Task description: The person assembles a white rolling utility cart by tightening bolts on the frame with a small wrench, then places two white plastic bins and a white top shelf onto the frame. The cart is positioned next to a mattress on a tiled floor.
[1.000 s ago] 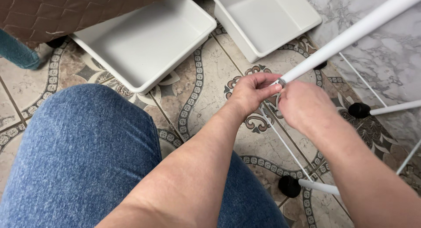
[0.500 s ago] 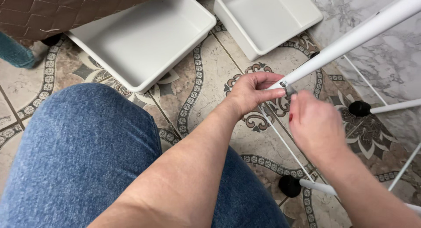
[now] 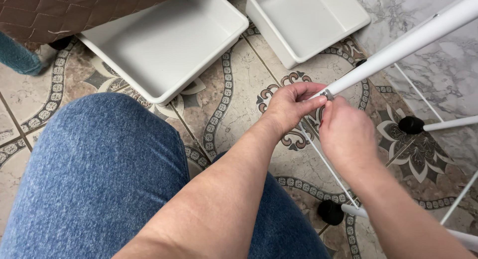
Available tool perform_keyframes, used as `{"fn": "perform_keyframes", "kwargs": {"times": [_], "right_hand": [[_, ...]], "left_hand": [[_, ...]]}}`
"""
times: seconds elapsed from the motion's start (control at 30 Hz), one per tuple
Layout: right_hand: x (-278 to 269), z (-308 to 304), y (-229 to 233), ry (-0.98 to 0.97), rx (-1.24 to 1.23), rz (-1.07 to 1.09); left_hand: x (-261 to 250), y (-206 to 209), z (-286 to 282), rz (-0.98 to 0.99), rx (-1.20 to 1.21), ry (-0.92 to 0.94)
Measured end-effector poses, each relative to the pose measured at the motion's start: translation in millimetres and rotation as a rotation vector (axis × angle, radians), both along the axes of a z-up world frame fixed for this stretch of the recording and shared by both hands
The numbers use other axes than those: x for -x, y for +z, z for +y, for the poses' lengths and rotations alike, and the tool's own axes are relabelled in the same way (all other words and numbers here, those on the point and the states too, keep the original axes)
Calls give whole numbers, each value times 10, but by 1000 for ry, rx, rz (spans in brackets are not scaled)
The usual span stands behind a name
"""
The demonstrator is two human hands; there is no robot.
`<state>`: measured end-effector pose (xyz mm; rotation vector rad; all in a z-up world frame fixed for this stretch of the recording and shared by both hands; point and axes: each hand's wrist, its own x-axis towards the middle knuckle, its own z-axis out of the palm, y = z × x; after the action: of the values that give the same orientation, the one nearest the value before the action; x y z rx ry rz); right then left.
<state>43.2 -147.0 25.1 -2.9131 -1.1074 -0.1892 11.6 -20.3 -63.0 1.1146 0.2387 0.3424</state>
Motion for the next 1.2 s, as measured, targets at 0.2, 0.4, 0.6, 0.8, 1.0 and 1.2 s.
{"fn": "perform_keyframes", "kwargs": {"times": [0.2,0.4,0.6,0.8,1.0,1.2], "right_hand": [[194,126,-477,-161,-974,723],[199,-143,42,-37,-114,88],[82,58,526,-21,276,44],[-6,180,691,5,380,90],[-121,188,553,-56,380,133],[-12,41,-38,-103,-41,135]], "left_hand": [[43,-1,35,-11,25,-45],[79,-10,91,-66,-30,-90],[44,-6,68,-68,-8,-58],[7,-24,50,-22,-48,-42],[-31,-67,19,-21,-44,-12],[-10,-17,-15,12,15,4]]}}
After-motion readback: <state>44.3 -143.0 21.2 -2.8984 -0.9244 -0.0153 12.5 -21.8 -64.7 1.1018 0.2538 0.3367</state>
